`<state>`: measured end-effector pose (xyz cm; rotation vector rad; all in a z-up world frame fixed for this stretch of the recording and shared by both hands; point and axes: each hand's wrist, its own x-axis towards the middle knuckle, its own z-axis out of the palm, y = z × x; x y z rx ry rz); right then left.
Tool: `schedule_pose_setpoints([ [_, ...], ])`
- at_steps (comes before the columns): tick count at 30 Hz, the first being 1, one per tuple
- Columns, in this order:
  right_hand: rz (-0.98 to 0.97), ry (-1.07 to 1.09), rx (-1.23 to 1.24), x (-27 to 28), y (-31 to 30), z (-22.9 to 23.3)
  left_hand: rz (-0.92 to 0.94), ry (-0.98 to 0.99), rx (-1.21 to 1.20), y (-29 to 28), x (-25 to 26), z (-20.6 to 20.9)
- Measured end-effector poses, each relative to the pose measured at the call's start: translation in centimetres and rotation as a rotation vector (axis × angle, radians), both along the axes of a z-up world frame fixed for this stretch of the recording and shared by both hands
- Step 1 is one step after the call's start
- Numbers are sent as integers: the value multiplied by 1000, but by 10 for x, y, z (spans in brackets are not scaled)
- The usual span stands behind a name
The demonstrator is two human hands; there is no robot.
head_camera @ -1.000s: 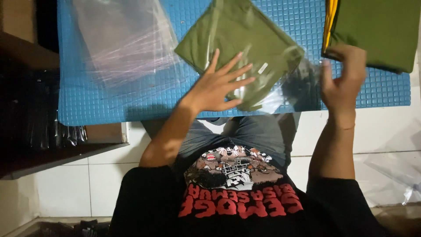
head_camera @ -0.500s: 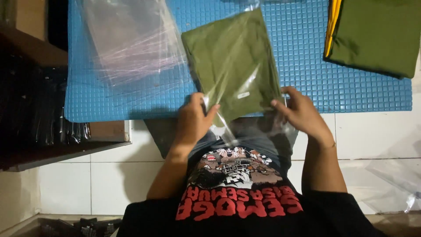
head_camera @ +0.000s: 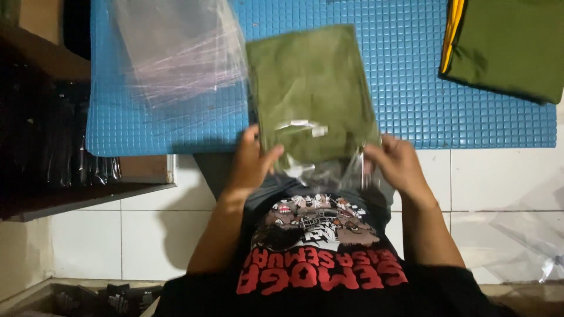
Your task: The person sits on the floor and places folded t-shirts into clear plastic bags one by one. They handle black, green, and yellow shirts, smoothing each inside the bag before setting it aside.
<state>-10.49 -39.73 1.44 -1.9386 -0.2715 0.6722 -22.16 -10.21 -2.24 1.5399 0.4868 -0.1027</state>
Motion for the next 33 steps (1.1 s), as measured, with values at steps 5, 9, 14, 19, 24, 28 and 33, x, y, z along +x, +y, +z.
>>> schedule_pose_setpoints([
  [5, -101, -65, 109, 36, 23, -5, 116, -141, 770, 4, 40, 7],
  [9, -11, 122, 183, 21, 17, 25, -54, 216, 489, 8, 31, 49],
  [14, 1, 72, -31, 17, 16, 62, -73, 293, 345, 19, 27, 57],
  [19, 1, -281, -182, 52, 29, 28, -27, 85, 864, 46, 54, 7],
  [24, 95, -521, -405, 59, 41, 9, -20, -220, 1074, 40, 60, -4],
  [28, 175, -717, -267, 43, 17, 66, -32, -277, 909, 16, 42, 63],
  [33, 183, -917, -224, 85, -24, 104, -66, -509, 1010, -1, 92, 128],
])
